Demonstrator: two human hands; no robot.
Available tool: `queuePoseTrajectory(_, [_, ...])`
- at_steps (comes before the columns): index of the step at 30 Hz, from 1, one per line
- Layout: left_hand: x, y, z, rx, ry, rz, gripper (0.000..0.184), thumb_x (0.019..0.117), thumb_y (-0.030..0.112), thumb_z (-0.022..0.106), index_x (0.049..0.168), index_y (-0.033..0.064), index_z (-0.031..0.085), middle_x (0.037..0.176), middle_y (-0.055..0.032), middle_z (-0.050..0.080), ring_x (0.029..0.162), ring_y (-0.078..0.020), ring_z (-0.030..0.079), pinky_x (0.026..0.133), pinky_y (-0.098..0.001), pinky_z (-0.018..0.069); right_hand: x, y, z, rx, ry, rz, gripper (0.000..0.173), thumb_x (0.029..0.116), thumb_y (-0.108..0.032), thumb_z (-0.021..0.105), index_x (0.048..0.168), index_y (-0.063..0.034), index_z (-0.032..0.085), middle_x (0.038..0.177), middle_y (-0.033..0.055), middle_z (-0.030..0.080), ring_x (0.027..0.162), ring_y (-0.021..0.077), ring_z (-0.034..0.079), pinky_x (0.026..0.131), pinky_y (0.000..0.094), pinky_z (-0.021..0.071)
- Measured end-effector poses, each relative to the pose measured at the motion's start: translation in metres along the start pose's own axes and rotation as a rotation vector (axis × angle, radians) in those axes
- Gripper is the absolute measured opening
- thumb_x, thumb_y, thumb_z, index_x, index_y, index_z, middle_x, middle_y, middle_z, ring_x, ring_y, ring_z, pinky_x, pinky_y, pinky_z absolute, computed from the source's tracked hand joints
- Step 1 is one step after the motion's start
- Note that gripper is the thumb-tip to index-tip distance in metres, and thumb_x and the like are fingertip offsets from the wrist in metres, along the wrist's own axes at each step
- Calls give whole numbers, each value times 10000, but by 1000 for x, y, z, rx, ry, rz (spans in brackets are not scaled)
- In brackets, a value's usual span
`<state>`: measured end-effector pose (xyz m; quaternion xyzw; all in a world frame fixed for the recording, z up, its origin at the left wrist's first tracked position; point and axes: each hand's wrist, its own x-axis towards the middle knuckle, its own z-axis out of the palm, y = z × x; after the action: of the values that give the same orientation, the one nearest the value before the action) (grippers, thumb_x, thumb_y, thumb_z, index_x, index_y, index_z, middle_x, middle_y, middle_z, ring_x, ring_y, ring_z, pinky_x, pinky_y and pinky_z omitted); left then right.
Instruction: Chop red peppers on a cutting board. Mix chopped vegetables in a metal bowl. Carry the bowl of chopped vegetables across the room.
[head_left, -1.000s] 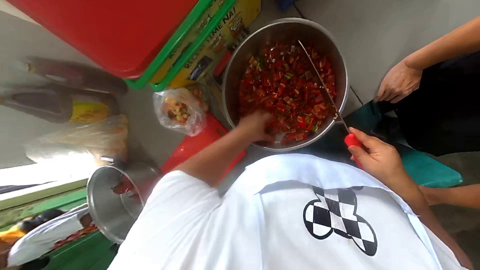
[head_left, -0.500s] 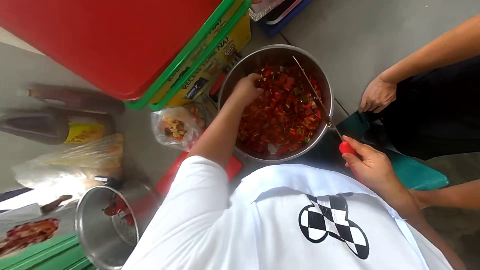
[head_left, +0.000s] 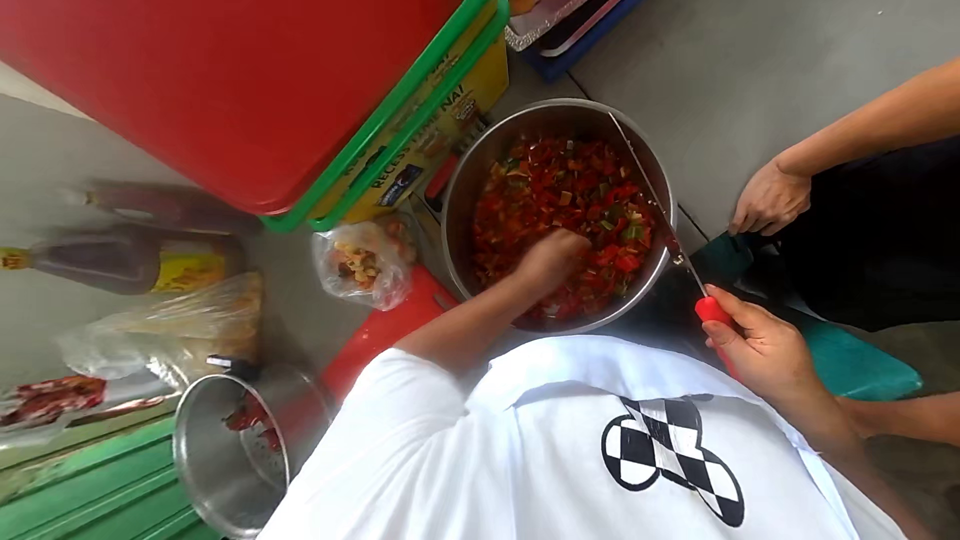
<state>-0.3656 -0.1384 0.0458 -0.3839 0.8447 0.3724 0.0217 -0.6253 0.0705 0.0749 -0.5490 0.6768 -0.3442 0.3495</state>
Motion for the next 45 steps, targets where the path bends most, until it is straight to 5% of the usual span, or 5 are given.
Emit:
queuePoseTrajectory(6, [21, -32, -67, -671, 104, -432, 771, 931, 12, 565, 1616, 180, 252, 1560, -155, 438, 1283, -244, 577, 971, -420, 540, 2, 3, 1, 16, -10, 7, 485, 1038, -357, 566, 1384, -23, 625, 1106, 195, 703, 835, 156, 687, 743, 298, 591])
queuePoseTrajectory(23, [38, -42, -31, -1172, 654, -608, 577, 980, 9, 596, 1513, 68, 383, 1311, -163, 583, 971, -178, 665, 802, -288, 574, 11, -3, 25, -72, -204, -62, 432, 1024, -285, 583, 1391, -64, 642, 1164, 228, 718, 1041, 373, 699, 915, 500, 557])
queuePoseTrajectory(30, [29, -60, -49, -177, 472, -448, 560, 1006, 111, 602, 1533, 15, 435, 1569, -195, 456, 1410, -302, 505, 1143, -468, 443, 6, -7, 18, -84, -161, -60, 434, 1020, -291, 586, 1390, -70, 642, 1113, 209, 718, 958, 315, 703, 841, 454, 578])
queuePoseTrajectory(36, [31, -39, -20, 221, 205, -481, 336, 975, 332, 687, 1202, 88, 729, 1253, -186, 677, 1254, -397, 586, 1072, -619, 413, 2, -5, 17, -92, -156, -37, 433, 1024, -278, 585, 1394, -59, 636, 1138, 227, 717, 993, 348, 702, 876, 487, 568])
queuePoseTrajectory(45, [37, -23, -25, -849, 594, -489, 364, 1062, 158, 537, 1379, -19, 562, 1210, -158, 651, 985, -168, 647, 886, -329, 540, 1, -2, 24, -145, -188, -107, 408, 1019, -261, 585, 1365, -62, 665, 1068, 232, 733, 954, 401, 707, 836, 531, 566])
